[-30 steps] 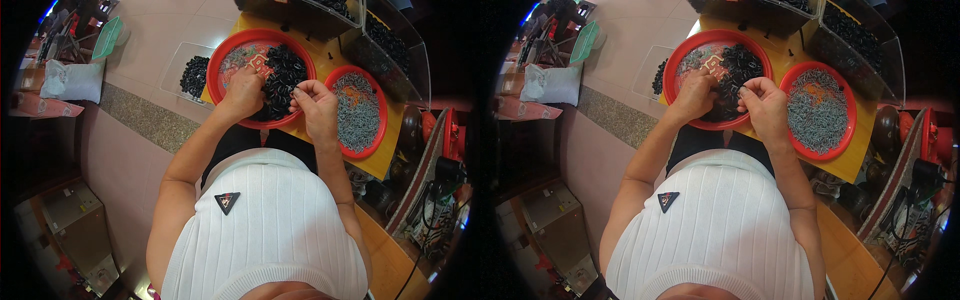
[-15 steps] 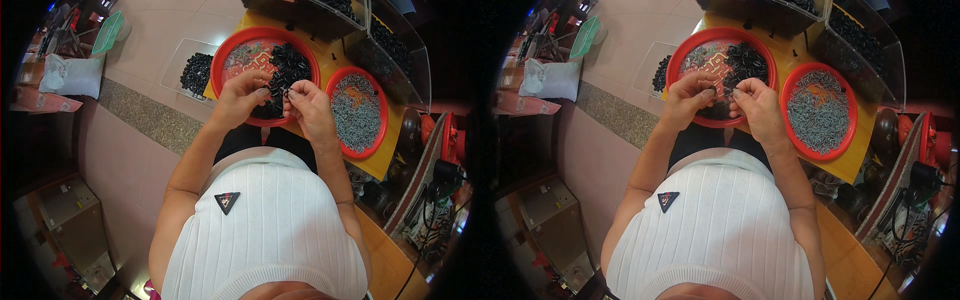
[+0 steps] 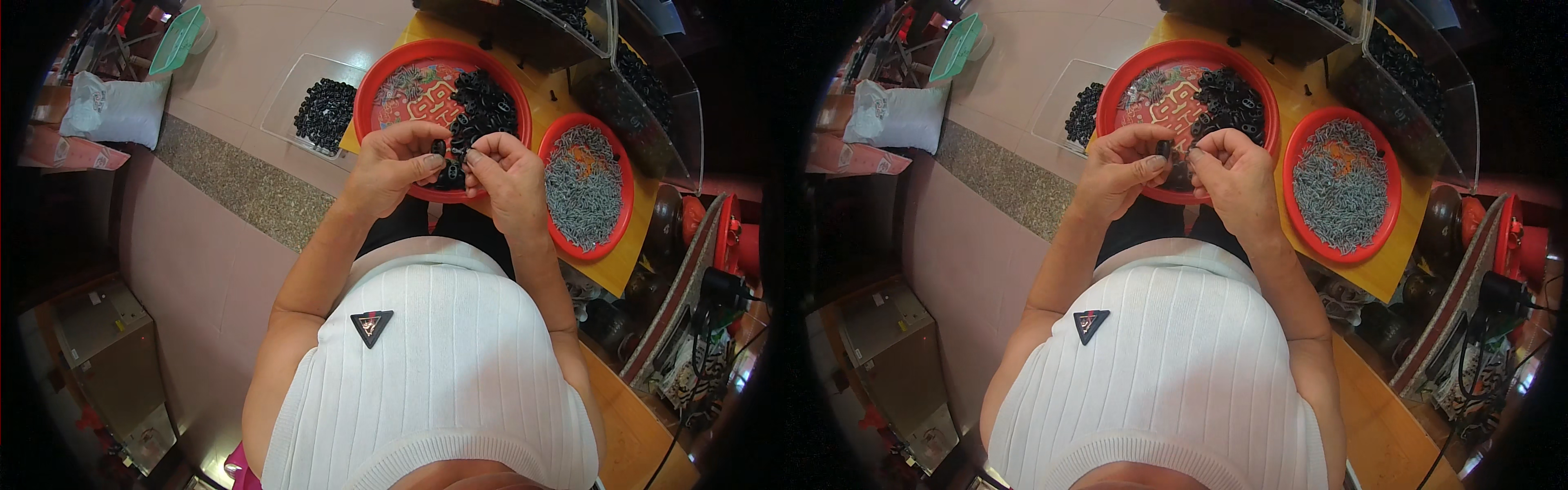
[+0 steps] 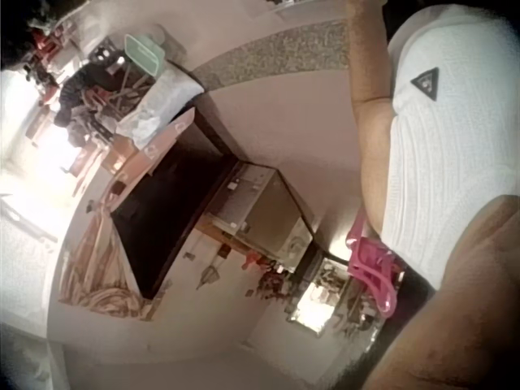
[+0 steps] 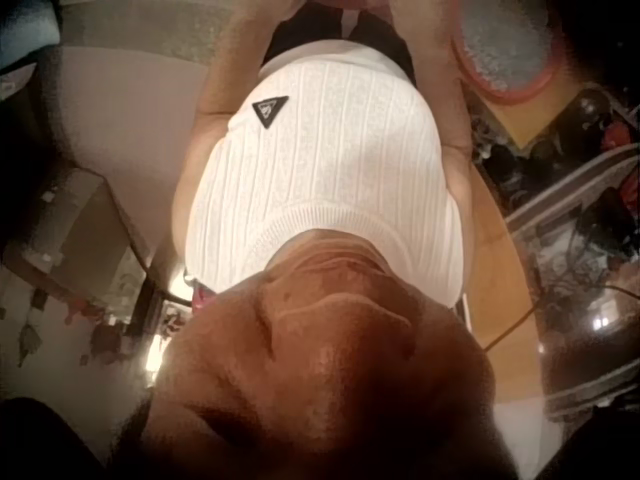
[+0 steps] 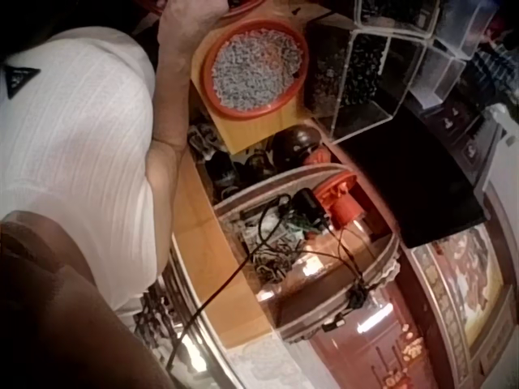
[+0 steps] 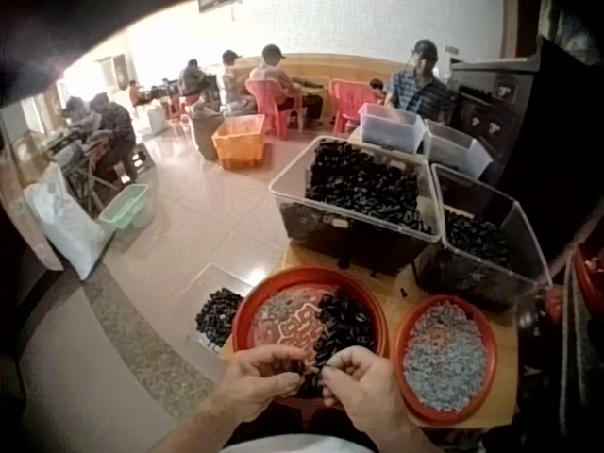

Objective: The person assembles small black plastic buckles by hand at a workstation.

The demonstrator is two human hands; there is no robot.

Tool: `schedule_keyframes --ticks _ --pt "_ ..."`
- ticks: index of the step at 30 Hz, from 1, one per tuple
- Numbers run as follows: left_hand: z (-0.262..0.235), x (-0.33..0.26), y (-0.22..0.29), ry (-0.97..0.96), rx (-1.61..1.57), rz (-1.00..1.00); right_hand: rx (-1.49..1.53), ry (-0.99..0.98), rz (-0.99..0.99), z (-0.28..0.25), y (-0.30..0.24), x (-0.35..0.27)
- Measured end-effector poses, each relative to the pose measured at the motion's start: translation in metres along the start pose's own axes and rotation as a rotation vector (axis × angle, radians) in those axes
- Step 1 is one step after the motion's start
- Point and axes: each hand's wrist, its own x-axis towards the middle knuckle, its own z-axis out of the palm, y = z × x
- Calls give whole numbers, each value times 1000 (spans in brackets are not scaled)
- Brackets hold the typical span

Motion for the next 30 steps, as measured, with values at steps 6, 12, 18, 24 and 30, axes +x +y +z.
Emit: schedule_keyframes --ticks 6,12,18,24,30 --pt "3 -3 -4 55 32 13 144 -40 32 2 1 -1" --pt "6 -3 -5 90 -14 20 242 -46 19 1 -1 -1" --pt "2 -2 -6 -39 -167 29 200 -29 18 0 -2 -3" --pt "3 -1 -4 -18 -280 -31 63 -33 -35 0 -2 -5" --pt "1 1 -6 -81 -442 -121 54 -28 -34 1 -3 -5"
